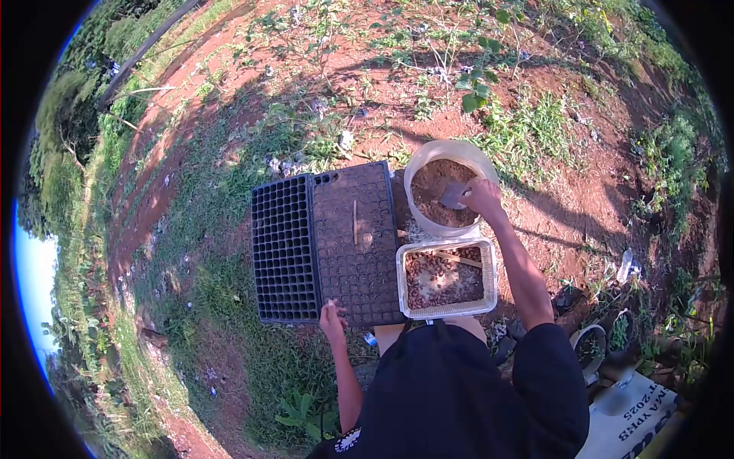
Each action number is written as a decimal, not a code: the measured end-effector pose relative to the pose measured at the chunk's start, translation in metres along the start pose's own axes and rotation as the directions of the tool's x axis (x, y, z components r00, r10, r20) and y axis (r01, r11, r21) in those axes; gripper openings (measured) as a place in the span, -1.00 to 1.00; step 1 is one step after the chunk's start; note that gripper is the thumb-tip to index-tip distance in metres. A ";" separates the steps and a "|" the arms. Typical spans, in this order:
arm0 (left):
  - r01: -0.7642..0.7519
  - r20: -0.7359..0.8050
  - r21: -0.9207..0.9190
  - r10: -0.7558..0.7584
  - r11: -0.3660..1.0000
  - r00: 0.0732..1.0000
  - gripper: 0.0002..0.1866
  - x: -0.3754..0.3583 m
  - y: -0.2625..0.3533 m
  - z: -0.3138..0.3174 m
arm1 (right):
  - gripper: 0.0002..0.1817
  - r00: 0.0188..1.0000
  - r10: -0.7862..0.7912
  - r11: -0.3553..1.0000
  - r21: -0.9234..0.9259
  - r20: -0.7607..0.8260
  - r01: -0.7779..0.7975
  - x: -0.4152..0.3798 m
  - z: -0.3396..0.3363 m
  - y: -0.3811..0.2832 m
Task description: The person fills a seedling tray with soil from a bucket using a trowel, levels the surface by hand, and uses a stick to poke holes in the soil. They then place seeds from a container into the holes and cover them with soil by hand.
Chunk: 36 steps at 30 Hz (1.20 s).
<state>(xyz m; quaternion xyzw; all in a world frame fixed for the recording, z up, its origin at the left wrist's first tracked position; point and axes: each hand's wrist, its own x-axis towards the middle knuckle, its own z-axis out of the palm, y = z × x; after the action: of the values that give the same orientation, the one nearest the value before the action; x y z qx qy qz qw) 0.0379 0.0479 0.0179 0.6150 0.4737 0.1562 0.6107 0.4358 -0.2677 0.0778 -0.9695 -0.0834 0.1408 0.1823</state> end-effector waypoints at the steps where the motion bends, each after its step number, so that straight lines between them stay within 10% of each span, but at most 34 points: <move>1: -0.004 0.002 -0.001 0.004 1.000 1.000 -0.61 0.000 0.002 0.001 | -0.54 1.000 0.000 1.000 0.002 -0.004 0.000 -0.002 -0.005 -0.002; 36: 0.041 0.016 0.034 -0.042 0.999 0.999 -0.60 -0.006 0.014 0.000 | -0.62 0.971 -0.036 0.906 0.402 -0.237 0.132 -0.053 -0.061 0.020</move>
<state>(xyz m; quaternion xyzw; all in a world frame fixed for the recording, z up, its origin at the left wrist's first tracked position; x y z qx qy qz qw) 0.0401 0.0458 0.0329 0.6166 0.4837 0.1303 0.6074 0.4065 -0.3168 0.1373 -0.9137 -0.0722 0.0368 0.3983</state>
